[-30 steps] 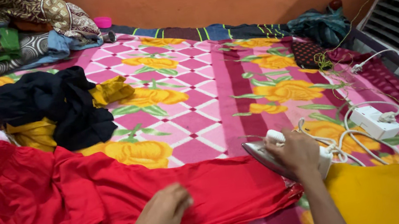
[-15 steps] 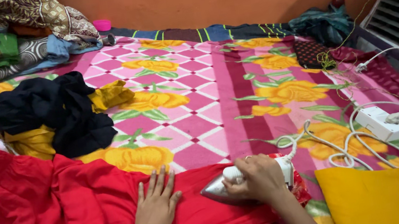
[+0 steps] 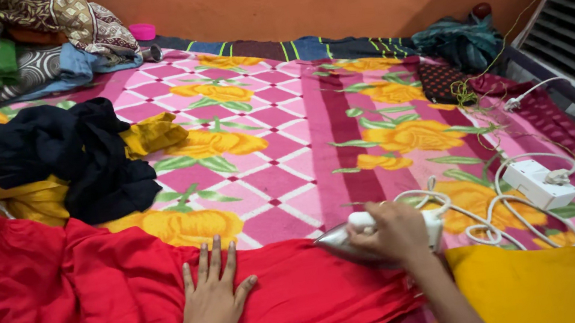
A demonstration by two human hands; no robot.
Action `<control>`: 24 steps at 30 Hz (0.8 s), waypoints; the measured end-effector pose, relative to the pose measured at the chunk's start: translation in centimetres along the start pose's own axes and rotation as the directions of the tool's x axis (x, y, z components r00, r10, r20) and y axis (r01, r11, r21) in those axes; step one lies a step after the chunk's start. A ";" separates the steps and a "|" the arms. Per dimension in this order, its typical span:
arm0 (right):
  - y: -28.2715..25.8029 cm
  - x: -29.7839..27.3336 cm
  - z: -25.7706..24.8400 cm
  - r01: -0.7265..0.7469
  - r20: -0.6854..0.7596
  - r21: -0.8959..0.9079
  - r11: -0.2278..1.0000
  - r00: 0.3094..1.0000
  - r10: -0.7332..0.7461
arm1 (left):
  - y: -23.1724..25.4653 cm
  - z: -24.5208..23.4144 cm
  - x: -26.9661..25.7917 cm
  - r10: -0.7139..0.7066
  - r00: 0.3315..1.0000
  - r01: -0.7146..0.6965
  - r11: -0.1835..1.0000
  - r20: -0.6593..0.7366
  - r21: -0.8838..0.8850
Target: The person irons a pair of red shorts on a bed. They first unfold and smooth the garment by hand, then use a white electric iron to press the fabric, moving the iron back and forth across the legs and waistband.
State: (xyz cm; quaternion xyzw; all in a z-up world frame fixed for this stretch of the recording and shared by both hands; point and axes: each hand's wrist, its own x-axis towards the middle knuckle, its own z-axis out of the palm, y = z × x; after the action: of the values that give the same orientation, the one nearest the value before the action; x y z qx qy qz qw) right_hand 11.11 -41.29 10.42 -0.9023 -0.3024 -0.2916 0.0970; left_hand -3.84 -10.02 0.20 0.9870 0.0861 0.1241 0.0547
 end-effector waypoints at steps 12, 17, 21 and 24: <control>-8.6 4.0 4.3 0.077 0.081 0.063 0.995 0.993 -0.082 | -2.1 1.8 -0.1 -0.085 0.984 0.090 0.996 -0.158 0.027; -5.3 4.4 5.1 0.031 -0.048 0.061 0.998 0.998 -0.028 | -2.4 1.5 -0.1 -0.123 0.988 0.127 0.991 -0.096 0.036; -1.3 3.5 4.6 -0.150 -0.038 -0.127 0.980 0.988 0.147 | -2.6 0.8 0.0 -0.138 0.986 0.140 0.990 -0.092 0.016; 2.1 1.9 3.5 -0.240 -0.132 -0.205 0.949 0.967 0.216 | -2.5 -0.4 0.0 -0.173 0.982 0.176 0.984 -0.082 0.037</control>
State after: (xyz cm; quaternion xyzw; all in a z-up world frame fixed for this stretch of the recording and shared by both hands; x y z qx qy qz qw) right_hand 15.27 -40.75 8.69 -0.9192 -0.1564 -0.3583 0.0461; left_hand -4.37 -7.56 0.28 0.9710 0.1770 0.1556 0.0400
